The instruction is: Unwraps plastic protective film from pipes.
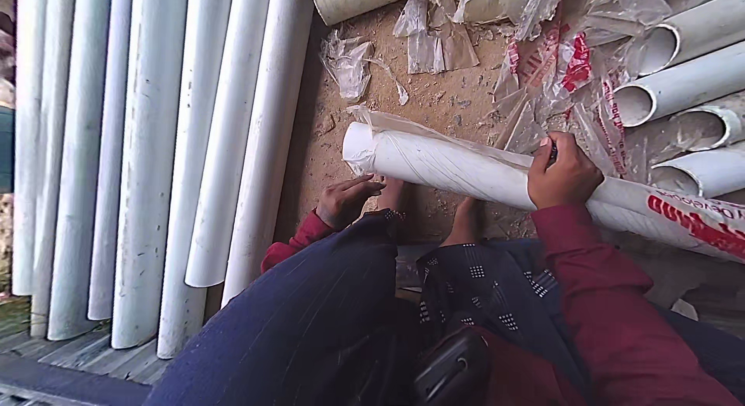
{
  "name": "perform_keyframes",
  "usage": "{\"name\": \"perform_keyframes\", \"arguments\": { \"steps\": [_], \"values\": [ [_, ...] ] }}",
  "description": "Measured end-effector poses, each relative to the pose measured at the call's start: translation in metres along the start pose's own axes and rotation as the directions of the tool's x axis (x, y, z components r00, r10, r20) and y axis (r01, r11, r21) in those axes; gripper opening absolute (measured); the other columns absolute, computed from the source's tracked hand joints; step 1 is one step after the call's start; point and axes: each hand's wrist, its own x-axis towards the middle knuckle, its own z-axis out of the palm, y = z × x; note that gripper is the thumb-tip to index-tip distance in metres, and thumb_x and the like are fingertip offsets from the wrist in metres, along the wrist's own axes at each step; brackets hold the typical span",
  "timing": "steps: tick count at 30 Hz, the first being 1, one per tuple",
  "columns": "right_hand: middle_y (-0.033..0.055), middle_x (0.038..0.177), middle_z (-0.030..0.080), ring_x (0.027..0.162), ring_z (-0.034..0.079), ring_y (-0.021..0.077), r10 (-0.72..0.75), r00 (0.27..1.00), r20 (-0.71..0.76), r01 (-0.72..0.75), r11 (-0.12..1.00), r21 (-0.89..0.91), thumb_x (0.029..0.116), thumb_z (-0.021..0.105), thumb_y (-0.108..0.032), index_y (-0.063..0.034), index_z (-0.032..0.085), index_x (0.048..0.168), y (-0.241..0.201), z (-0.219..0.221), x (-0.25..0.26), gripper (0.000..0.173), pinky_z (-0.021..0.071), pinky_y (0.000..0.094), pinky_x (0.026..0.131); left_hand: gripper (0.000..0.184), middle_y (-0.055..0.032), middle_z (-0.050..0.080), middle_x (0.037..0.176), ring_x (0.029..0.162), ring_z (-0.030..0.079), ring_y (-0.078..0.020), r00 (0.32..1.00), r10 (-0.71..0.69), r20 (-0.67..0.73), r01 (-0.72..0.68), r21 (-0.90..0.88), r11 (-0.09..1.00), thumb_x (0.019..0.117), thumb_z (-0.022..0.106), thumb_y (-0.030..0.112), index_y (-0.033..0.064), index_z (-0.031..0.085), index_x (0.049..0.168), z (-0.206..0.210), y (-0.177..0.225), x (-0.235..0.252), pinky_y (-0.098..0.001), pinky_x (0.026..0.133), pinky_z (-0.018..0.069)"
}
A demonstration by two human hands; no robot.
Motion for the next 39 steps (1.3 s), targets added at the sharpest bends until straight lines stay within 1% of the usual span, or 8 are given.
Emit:
{"name": "perform_keyframes", "arguments": {
  "steps": [3, 5, 8, 16, 27, 32, 34, 39],
  "values": [
    [0.0308, 0.103, 0.072, 0.090, 0.070, 0.0521, 0.015, 1.000, 0.020, -0.015, 1.000, 0.022, 0.1101, 0.041, -0.025, 0.0011, 0.066, 0.123, -0.002, -0.002, 0.001, 0.039, 0.0476, 0.0680, 0.071, 0.017, -0.0173, 0.078, 0.091, 0.087, 0.077, -0.0201, 0.995, -0.058, -0.080, 0.062, 0.048, 0.997, 0.0992, 0.062, 0.005, -0.0050, 0.075, 0.099, -0.008, 0.009, -0.011, -0.0271, 0.084, 0.0597],
    [0.0307, 0.104, 0.071, 0.092, 0.070, 0.0514, 0.012, 1.000, -0.001, -0.012, 0.999, 0.034, 0.1105, 0.040, -0.025, 0.0015, 0.065, 0.125, -0.001, -0.001, -0.001, 0.039, 0.0491, 0.0678, 0.075, 0.017, -0.0185, 0.077, 0.099, 0.096, 0.075, -0.0211, 0.963, -0.106, -0.246, 0.142, 0.134, 0.981, 0.0990, 0.066, 0.010, -0.0046, 0.072, 0.106, -0.018, 0.003, -0.001, -0.0283, 0.091, 0.0567],
    [0.0288, 0.100, 0.072, 0.088, 0.071, 0.0463, -0.003, 1.000, -0.028, 0.004, 0.998, 0.064, 0.1099, 0.040, -0.022, 0.0031, 0.064, 0.127, 0.002, 0.000, -0.003, 0.038, 0.0518, 0.0634, 0.078, 0.038, -0.0234, 0.071, 0.118, 0.116, 0.066, -0.0363, 0.977, -0.137, -0.165, 0.169, 0.195, 0.966, 0.0902, 0.078, 0.021, -0.0035, 0.070, 0.118, -0.018, -0.002, 0.015, -0.0411, 0.104, 0.0503],
    [0.0270, 0.096, 0.073, 0.088, 0.072, 0.0435, -0.006, 0.998, -0.066, 0.007, 1.000, 0.012, 0.1085, 0.043, -0.019, 0.0037, 0.066, 0.125, -0.003, 0.000, -0.004, 0.036, 0.0521, 0.0593, 0.080, 0.009, -0.0204, 0.072, 0.102, 0.106, 0.067, -0.0401, 0.947, -0.199, -0.254, 0.260, 0.235, 0.937, 0.0956, 0.067, 0.008, 0.0020, 0.074, 0.098, 0.011, -0.011, 0.034, -0.0474, 0.094, 0.0522],
    [0.0251, 0.096, 0.074, 0.086, 0.074, 0.0425, -0.104, 0.983, -0.154, 0.098, 0.994, -0.048, 0.1086, 0.045, -0.020, 0.0023, 0.069, 0.119, 0.006, 0.005, -0.025, 0.035, 0.0544, 0.0579, 0.077, 0.011, -0.0169, 0.074, 0.092, 0.090, 0.072, -0.0332, 0.985, -0.027, 0.170, 0.023, 0.021, 1.000, 0.0928, 0.068, 0.008, -0.0003, 0.075, 0.092, -0.036, -0.020, 0.036, -0.0435, 0.084, 0.0573],
    [0.0275, 0.103, 0.074, 0.092, 0.073, 0.0471, -0.082, 0.990, -0.112, 0.075, 0.995, -0.072, 0.1098, 0.042, -0.023, -0.0002, 0.068, 0.122, 0.002, 0.003, -0.019, 0.037, 0.0526, 0.0619, 0.077, 0.026, -0.0173, 0.069, 0.124, 0.118, 0.063, -0.0409, 0.859, 0.079, 0.505, -0.166, 0.130, 0.977, 0.0974, 0.063, 0.007, 0.0073, 0.073, 0.121, -0.084, -0.025, 0.111, -0.0541, 0.099, 0.0509],
    [0.0268, 0.104, 0.074, 0.092, 0.073, 0.0466, -0.092, 0.987, -0.130, 0.085, 0.994, -0.063, 0.1093, 0.043, -0.021, 0.0003, 0.069, 0.122, 0.003, 0.004, -0.020, 0.036, 0.0533, 0.0612, 0.077, 0.024, -0.0141, 0.068, 0.131, 0.128, 0.060, -0.0377, 0.746, 0.118, 0.656, -0.249, 0.111, 0.962, 0.0987, 0.064, 0.005, 0.0089, 0.076, 0.119, -0.086, -0.034, 0.129, -0.0528, 0.106, 0.0482],
    [0.0242, 0.101, 0.075, 0.087, 0.074, 0.0427, -0.126, 0.976, -0.177, 0.121, 0.992, -0.038, 0.1086, 0.046, -0.020, -0.0001, 0.071, 0.118, 0.009, 0.007, -0.026, 0.033, 0.0548, 0.0570, 0.074, 0.012, -0.0089, 0.074, 0.113, 0.121, 0.065, -0.0323, 0.652, 0.498, 0.572, -0.500, -0.170, 0.849, 0.0942, 0.069, 0.018, 0.0123, 0.078, 0.099, -0.049, -0.101, 0.137, -0.0477, 0.103, 0.0513]
  ]
}}
